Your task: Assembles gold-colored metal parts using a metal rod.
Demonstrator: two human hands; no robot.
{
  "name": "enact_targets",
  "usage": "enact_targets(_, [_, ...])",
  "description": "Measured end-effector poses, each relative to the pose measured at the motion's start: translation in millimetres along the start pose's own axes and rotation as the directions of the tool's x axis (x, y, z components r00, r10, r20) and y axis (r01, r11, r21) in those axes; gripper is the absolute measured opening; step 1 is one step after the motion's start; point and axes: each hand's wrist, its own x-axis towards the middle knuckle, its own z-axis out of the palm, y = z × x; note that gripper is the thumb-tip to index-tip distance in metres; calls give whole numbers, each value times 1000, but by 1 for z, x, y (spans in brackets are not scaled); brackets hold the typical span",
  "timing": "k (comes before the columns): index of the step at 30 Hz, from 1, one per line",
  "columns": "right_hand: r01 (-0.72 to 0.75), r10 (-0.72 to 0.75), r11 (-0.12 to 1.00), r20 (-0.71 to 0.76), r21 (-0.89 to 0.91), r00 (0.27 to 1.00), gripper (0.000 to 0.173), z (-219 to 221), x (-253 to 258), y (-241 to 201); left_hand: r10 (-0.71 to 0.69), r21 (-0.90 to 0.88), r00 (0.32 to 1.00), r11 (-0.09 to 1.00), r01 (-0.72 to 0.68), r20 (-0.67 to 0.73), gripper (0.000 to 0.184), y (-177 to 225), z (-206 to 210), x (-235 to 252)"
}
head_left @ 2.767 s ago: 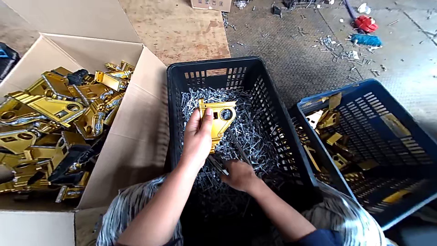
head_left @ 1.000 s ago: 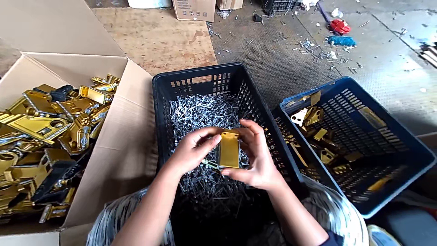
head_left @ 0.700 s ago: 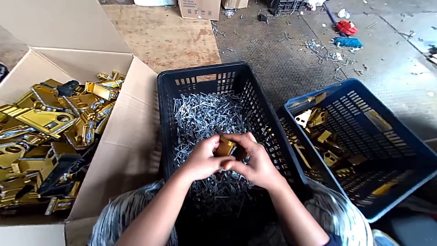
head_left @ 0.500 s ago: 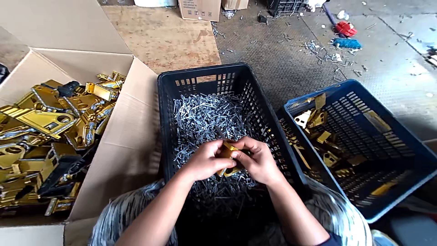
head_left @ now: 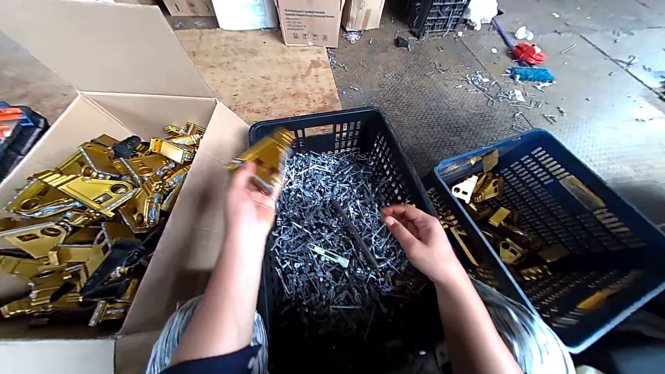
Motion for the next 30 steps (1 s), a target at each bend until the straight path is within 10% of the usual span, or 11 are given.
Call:
enact_targets(5, [112, -87, 988, 209, -109, 974, 34, 1, -4, -6, -51, -159, 996, 987, 38, -79, 89, 37, -11, 15])
enact_targets(12, [134, 72, 912, 473, -387, 878, 44, -29, -3, -31, -228, 375, 944, 918, 127, 237, 49, -15, 7, -24])
enact_targets(20, [-209, 174, 802, -116, -559, 978, 40, -236, 10, -11, -310, 625, 551, 510, -591, 775, 42, -99, -15, -79])
enact_targets(24, [-619, 338, 718, -617, -318, 710, 46, -328, -46, 120, -384, 625, 505, 598, -503, 773, 33, -118, -18, -100])
enact_targets(30, [-917, 506, 388, -853, 90, 130, 68, -378, -169, 236, -561, 614, 486, 787, 64, 670, 41, -172, 77, -157])
